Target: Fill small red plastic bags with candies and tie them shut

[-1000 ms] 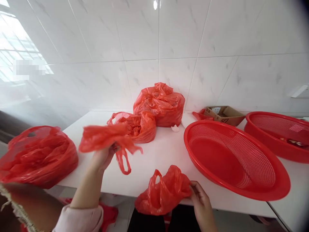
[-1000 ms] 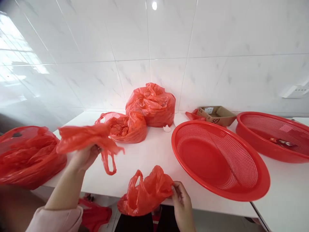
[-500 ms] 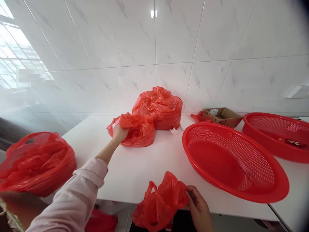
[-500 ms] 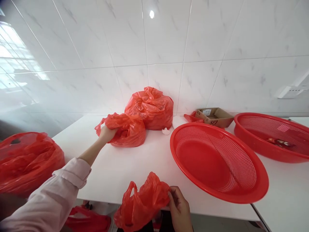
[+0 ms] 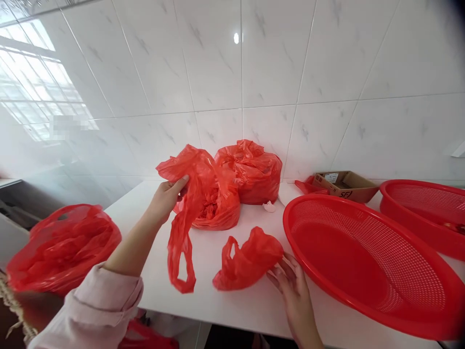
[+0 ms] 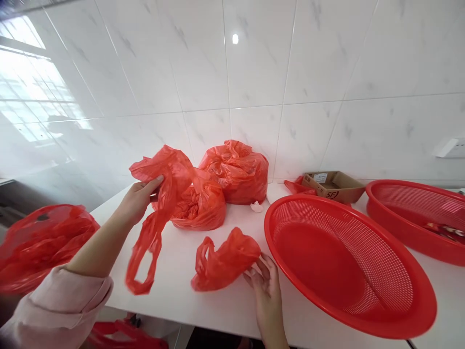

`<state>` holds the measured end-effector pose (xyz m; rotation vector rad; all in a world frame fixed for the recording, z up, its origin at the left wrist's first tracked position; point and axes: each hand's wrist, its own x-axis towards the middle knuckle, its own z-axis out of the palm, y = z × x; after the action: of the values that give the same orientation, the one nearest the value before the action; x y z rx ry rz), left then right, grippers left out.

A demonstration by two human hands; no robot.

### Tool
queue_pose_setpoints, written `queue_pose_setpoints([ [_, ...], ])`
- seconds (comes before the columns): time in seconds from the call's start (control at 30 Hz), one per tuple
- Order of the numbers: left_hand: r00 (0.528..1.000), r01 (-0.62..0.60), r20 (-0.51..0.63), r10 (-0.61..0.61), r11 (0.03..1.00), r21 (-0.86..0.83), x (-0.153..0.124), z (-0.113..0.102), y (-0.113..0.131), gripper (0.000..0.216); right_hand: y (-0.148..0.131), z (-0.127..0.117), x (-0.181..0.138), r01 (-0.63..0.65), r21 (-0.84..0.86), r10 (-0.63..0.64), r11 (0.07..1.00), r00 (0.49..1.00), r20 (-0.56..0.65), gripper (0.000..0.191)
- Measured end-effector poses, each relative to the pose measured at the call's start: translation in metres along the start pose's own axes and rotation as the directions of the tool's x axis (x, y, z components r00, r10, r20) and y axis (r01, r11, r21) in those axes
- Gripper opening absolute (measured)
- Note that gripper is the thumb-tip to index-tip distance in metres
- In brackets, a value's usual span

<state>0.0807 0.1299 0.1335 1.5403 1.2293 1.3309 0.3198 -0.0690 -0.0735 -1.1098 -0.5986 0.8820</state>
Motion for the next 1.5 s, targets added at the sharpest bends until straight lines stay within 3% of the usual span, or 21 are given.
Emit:
queue_pose_setpoints([
  [0.07,0.998,0.012,0.058,-0.011,1.000,-0.020,-0.019,-0.001,0.010,0.038,-0.006,0.012,-0.006,0.089,-0.147,-0.087,0.985,0.996,0.019,0.065],
  [0.17,0.969,0.039,0.246,-0.033,0.999,-0.020,-0.048,0.003,0.016,0.044,-0.023,0.024,-0.017,0.300,-0.372,-0.278,0.878,0.954,0.112,0.065],
  [0.23,0.921,0.009,0.389,-0.010,1.000,0.005,-0.066,0.012,0.016,0.048,-0.042,0.033,-0.018,0.375,-0.375,-0.322,0.848,0.926,0.197,0.063],
  [0.33,0.820,-0.085,0.571,0.042,0.995,0.049,-0.089,0.027,0.012,0.046,-0.077,0.048,-0.009,0.376,-0.259,-0.288,0.890,0.903,0.320,0.065],
  [0.43,0.729,-0.135,0.681,0.072,0.990,0.040,-0.102,0.036,0.010,0.038,-0.111,0.056,0.005,0.376,-0.233,-0.260,0.897,0.874,0.410,0.038],
  [0.5,0.727,-0.140,0.681,0.086,0.990,0.025,-0.104,0.035,0.011,0.038,-0.131,0.055,0.015,0.372,-0.202,-0.287,0.906,0.890,0.355,0.022],
  [0.6,0.757,-0.099,0.651,0.059,0.995,0.025,-0.098,0.025,0.015,0.042,-0.157,0.045,0.024,0.302,0.042,-0.302,0.952,0.916,0.264,0.023],
  [0.67,0.776,-0.040,0.631,0.010,0.999,0.033,-0.093,0.020,0.018,0.043,-0.169,0.038,0.025,0.243,0.189,-0.291,0.952,0.910,0.296,0.023],
  [0.73,0.790,0.038,0.613,-0.034,0.999,0.007,-0.091,0.021,0.019,0.046,-0.174,0.035,0.022,0.204,0.228,-0.281,0.952,0.876,0.391,0.028],
  [0.8,0.805,0.121,0.592,-0.051,0.990,-0.078,-0.093,0.027,0.019,0.049,-0.173,0.039,0.017,0.224,0.162,-0.275,0.961,0.830,0.486,0.039],
  [0.87,0.809,0.187,0.585,-0.058,0.969,-0.163,-0.098,0.036,0.018,0.049,-0.164,0.049,0.015,0.328,0.016,-0.299,0.944,0.839,0.454,0.043],
  [0.97,0.737,0.265,0.673,-0.066,0.944,-0.197,-0.105,0.048,0.015,0.046,-0.148,0.065,0.021,0.404,-0.140,-0.337,0.904,0.874,0.350,0.047],
  [1.03,0.660,0.295,0.750,-0.046,0.934,-0.201,-0.107,0.050,0.012,0.043,-0.140,0.069,0.028,0.320,-0.112,-0.242,0.941,0.865,0.439,0.045],
  [1.07,0.644,0.296,0.765,-0.035,0.932,-0.207,-0.106,0.049,0.010,0.042,-0.138,0.068,0.032,0.268,-0.090,-0.196,0.959,0.860,0.471,0.040],
  [1.1,0.650,0.289,0.759,-0.025,0.932,-0.217,-0.104,0.046,0.008,0.040,-0.136,0.065,0.035,0.223,-0.067,-0.168,0.973,0.871,0.462,0.036],
  [1.2,0.734,0.242,0.678,-0.013,0.939,-0.244,-0.094,0.035,0.001,0.039,-0.137,0.051,0.044,0.123,0.062,-0.135,0.991,0.948,0.288,0.029],
  [1.27,0.766,0.233,0.642,-0.016,0.939,-0.255,-0.088,0.029,-0.004,0.039,-0.137,0.043,0.048,0.063,0.176,-0.103,0.982,0.968,0.229,0.027],
  [1.37,0.771,0.254,0.637,-0.030,0.931,-0.264,-0.084,0.025,-0.010,0.040,-0.134,0.041,0.049,0.019,0.307,-0.079,0.951,0.980,0.183,0.023],
  [1.5,0.754,0.231,0.657,-0.008,0.940,-0.253,-0.087,0.025,-0.012,0.042,-0.135,0.047,0.039,-0.126,0.434,0.059,0.892,0.985,0.165,0.029],
])
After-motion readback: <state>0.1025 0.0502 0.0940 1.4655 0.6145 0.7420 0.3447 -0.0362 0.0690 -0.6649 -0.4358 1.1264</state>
